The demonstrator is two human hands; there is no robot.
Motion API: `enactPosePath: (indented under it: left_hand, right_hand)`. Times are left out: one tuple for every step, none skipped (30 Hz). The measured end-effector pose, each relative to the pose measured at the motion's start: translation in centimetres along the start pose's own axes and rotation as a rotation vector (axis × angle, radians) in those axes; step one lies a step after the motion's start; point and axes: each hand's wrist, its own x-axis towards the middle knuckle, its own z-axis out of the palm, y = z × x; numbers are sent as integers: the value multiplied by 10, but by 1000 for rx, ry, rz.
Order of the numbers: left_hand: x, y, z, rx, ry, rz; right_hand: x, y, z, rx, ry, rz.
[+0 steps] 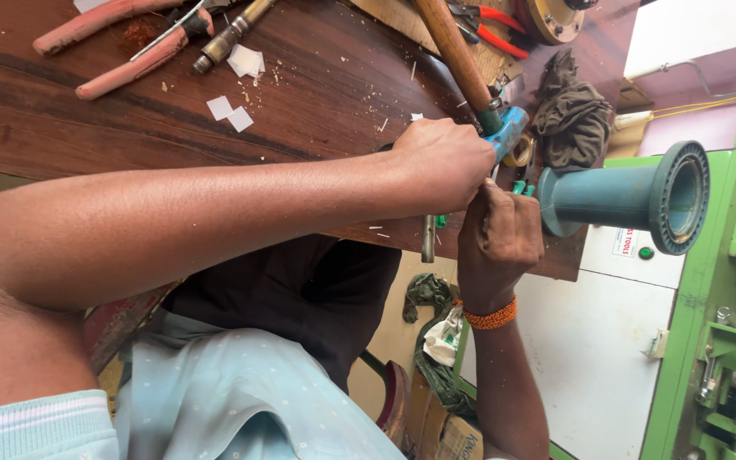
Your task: The person repairs a fan motor armature at a workbench. They insert small white insulation strips between the copper commutator segments by hand, trim the strips with scissors, and use a green-handled screwdriver to press the strips down into the slots, rotating the armature to work around it.
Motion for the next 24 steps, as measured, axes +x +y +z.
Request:
enactPosePath:
  left_hand:
    - [2,0,1,4,-4,0]
    - [3,0,3,8,-9,-1]
    - [5,0,4,6,-7,5]
    - [7,0,4,6,-6,12]
    - [9,0,4,4,-5,18]
    - [11,-1,3,12,-7,30]
    - [12,-1,2,20,-10,43]
    - [13,-1,1,27,-16,58]
    - [13,-2,0,33,-24,60]
    - [12,-3,-2,40,-33,62]
    - [11,-4,-4,47,-40,64]
    - [10,-5,-6,61,-64,77]
    - [9,-6,-9,76,-87,87]
    - [7,-7,-11,90,-112,96]
    - [6,-8,-14,77,-127,83]
    - [5,-10,-17,63,-145,73]
    - [4,-10,-19,49,-166,67]
    - [3,-10,-20,43,-164,68]
    - [3,-10,-21,36,-160,67]
    - [2,-11,-22,32,-156,64]
    - [3,-11,-23,56,-151,84]
    - [3,-9,-22,69,-148,92]
    - [1,-8,-20,78,-155,104]
    - [1,-8,-19,69,-183,97]
  right_hand:
    - [0,1,0,-1,7,-2]
    - [0,1,0,-9,8,-2]
    - [1,2,1,-15,10,-4]
    - [1,2,1,-22,12,-6]
    - [1,3,2,-28,22,-20]
    - [1,4,4,-33,30,-33]
    - [1,4,5,-39,39,-44]
    - [1,5,7,-37,55,-46]
    - [1,5,10,-34,70,-47]
    - [1,6,13,-30,87,-48]
    - [1,6,14,-14,97,-56]
    - [1,6,15,4,108,-69]
    - [3,7,17,24,118,-82]
    - [4,6,17,43,122,-102]
    - [6,6,17,62,123,-120]
    - [8,5,15,79,123,-136]
    - [9,4,10,76,75,-120]
    - [10,2,5,69,33,-101]
    - [11,1,-2,64,-9,-82]
    - [11,0,-11,108,-75,-40]
    - [13,2,-22,156,-138,-4]
    - [13,2,-29,213,-215,31]
    - [11,0,-31,205,-214,38]
    - [11,0,-31,192,-207,47]
